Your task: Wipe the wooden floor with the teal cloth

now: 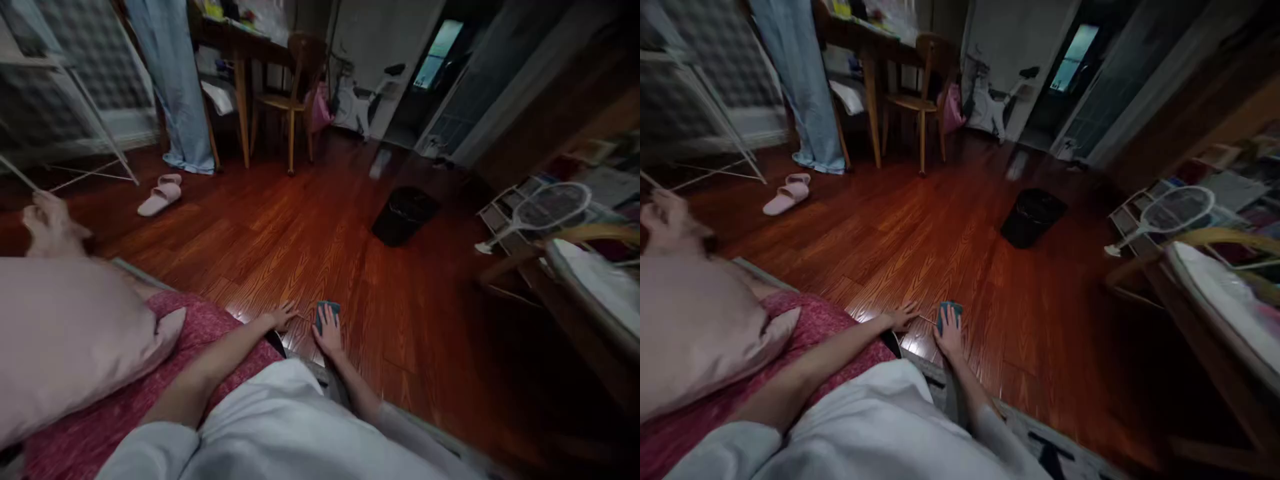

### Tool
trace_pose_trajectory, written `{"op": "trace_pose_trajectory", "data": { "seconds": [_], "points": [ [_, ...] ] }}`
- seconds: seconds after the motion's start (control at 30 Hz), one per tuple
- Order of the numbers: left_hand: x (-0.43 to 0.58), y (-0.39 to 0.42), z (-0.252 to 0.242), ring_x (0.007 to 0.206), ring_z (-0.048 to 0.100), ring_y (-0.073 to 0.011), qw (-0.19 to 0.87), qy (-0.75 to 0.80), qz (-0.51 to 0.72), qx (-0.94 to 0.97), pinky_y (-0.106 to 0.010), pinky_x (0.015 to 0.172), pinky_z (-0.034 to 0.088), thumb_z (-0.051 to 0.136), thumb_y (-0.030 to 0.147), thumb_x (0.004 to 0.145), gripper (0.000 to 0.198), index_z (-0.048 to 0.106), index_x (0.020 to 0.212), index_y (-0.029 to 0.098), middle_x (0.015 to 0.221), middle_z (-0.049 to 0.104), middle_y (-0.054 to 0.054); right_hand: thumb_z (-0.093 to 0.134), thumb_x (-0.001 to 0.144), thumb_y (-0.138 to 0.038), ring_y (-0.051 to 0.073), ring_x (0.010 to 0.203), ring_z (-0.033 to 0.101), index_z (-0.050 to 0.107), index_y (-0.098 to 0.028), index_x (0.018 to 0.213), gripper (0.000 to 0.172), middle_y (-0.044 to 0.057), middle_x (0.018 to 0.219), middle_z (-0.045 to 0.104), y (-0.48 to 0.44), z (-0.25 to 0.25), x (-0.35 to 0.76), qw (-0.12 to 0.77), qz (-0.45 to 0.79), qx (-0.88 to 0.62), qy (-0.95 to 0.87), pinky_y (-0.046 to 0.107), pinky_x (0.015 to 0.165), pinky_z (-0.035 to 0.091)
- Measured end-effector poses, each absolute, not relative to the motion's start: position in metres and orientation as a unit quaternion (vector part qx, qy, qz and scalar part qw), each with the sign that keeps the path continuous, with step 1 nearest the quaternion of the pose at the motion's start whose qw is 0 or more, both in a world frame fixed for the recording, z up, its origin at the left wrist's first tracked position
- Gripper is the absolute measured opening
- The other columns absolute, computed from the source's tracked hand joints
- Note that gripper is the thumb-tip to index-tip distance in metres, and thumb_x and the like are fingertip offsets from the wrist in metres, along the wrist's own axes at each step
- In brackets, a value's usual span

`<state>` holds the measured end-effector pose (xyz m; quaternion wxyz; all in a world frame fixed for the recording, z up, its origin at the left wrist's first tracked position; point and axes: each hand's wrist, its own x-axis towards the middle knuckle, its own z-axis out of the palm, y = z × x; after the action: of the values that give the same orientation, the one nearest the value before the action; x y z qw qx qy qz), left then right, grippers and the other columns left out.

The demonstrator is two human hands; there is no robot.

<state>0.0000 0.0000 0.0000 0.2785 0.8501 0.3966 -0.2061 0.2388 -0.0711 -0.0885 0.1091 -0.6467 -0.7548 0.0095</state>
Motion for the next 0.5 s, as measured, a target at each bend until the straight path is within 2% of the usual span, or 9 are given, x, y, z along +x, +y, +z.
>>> {"op": "trace_pose_trajectory", "data": {
  "seconds": [0.23, 0.5],
  "points": [
    [0.002, 0.002, -0.004, 0.151, 0.003, -0.0373, 0.275, 0.402, -0.203, 0.849, -0.066, 0.113, 0.020, 0.069, 0.030, 0.085, 0.087, 0.022, 0.158, 0.029, 0.166, -0.001, -0.012, 0.030, 0.098, -0.045, 0.024, 0.152, 0.012, 0.020, -0.018, 0.158, 0.067, 0.012, 0.166, 0.016, -0.001, -0.070, 0.230, 0.074, 0.024, -0.740, -0.668, 0.049, 0.120, 0.012],
    [0.001, 0.006, -0.016, 0.151, 0.003, -0.0371, 0.281, 0.400, -0.189, 0.852, -0.068, 0.113, 0.018, 0.071, 0.033, 0.083, 0.090, 0.022, 0.158, 0.033, 0.166, 0.000, -0.010, 0.029, 0.099, -0.049, 0.021, 0.153, 0.010, 0.020, -0.022, 0.158, 0.066, 0.007, 0.166, 0.017, -0.099, -0.085, 0.235, 0.076, 0.018, -0.664, -0.743, 0.047, 0.122, 0.013]
  ]
}}
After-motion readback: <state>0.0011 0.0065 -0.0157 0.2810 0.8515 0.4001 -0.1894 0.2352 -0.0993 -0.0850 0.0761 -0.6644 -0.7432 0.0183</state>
